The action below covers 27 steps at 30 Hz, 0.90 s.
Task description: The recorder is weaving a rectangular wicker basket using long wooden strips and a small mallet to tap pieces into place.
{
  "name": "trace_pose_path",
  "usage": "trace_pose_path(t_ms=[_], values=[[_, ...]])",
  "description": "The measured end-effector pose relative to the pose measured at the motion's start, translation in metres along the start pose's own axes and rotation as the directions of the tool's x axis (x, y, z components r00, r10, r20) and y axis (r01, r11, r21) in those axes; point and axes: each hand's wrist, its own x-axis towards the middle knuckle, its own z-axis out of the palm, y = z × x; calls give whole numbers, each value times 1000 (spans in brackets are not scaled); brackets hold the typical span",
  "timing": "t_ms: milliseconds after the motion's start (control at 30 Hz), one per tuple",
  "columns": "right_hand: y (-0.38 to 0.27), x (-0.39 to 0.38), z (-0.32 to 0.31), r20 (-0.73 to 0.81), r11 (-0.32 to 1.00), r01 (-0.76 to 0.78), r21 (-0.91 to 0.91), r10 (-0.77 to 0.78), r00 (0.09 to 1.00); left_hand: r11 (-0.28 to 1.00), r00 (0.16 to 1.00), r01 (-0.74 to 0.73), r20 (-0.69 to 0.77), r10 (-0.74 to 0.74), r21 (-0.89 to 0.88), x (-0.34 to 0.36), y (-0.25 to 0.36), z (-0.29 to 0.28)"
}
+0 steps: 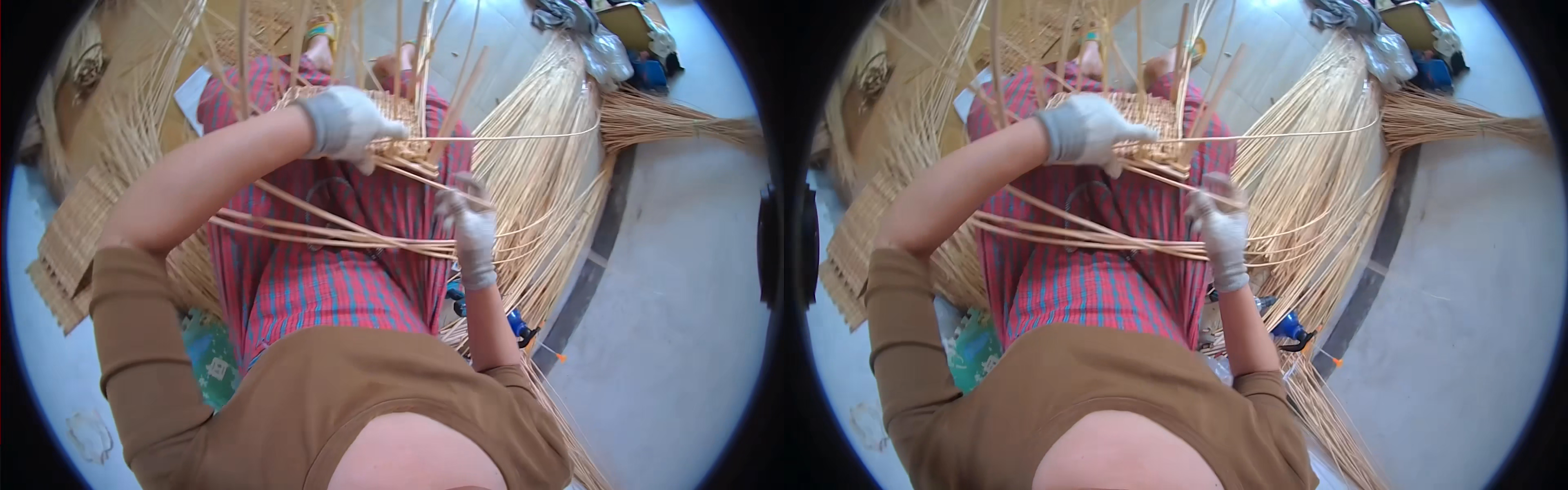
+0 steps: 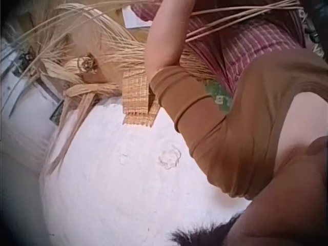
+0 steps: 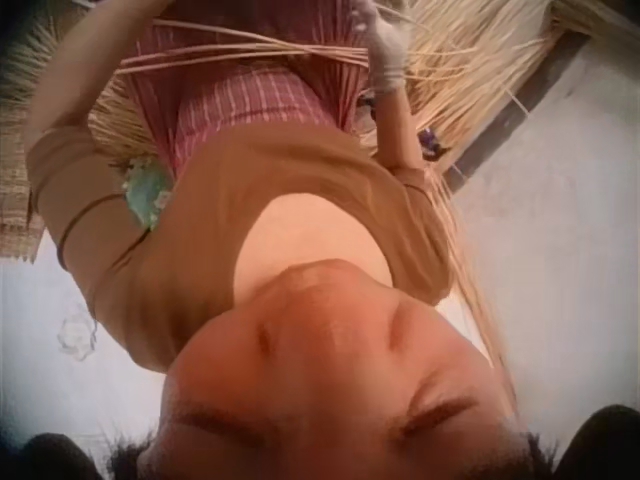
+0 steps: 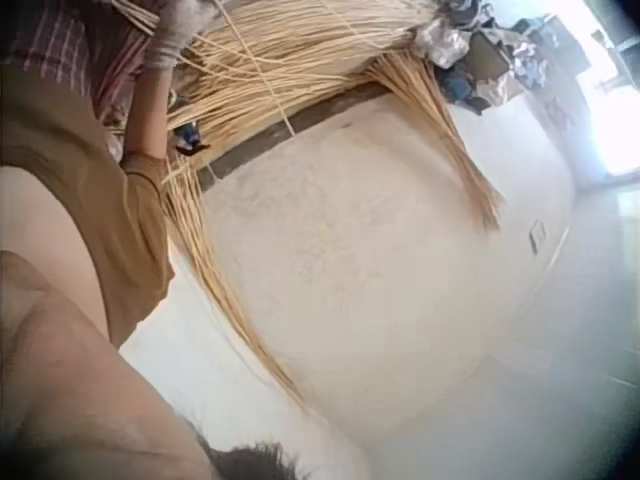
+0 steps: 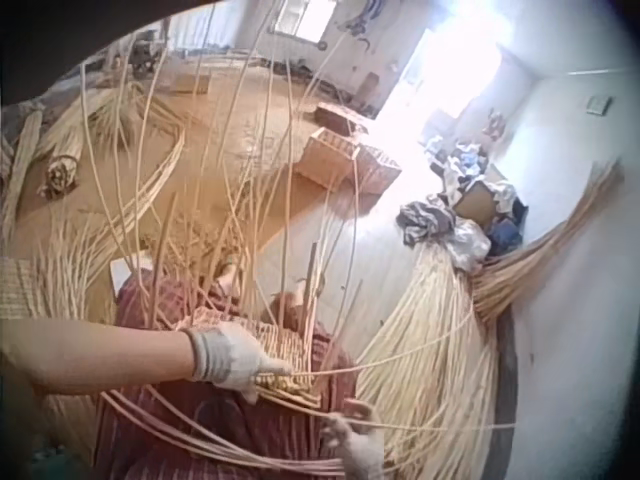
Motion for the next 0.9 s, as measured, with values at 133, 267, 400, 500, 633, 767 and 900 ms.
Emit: trace_pose_path(t_ms=[133,267,400,500,633,767,900], values=[[-30,79,-10,-49,878,444,-180,-459,887,1000,997,9,78,-11,18,2,4,5],[-78,161,24,236,907,318,-277,-257,937,1000,999,22,45,-22,-3,2,2,7],[-98,160,62,140,642,294,-709,-281,950,998,999,35,-28,-36,-48,-1,-2,8],[-106,136,92,122,616,510,-600,-559,820,999,989,-6,-148,-1,-49,-3,-8,11],[-127,108,100,121,724,410,-555,-417,901,998,988,-14,-152,3,-68,-5,-22,14],[-114,74,66,381,302,483,-822,-340,860,998,991,-64,-120,62,-8,-4,-32,6],[-78,69,36,604,-79,653,-753,-475,639,997,971,3,-238,14,74,-11,-12,3]])
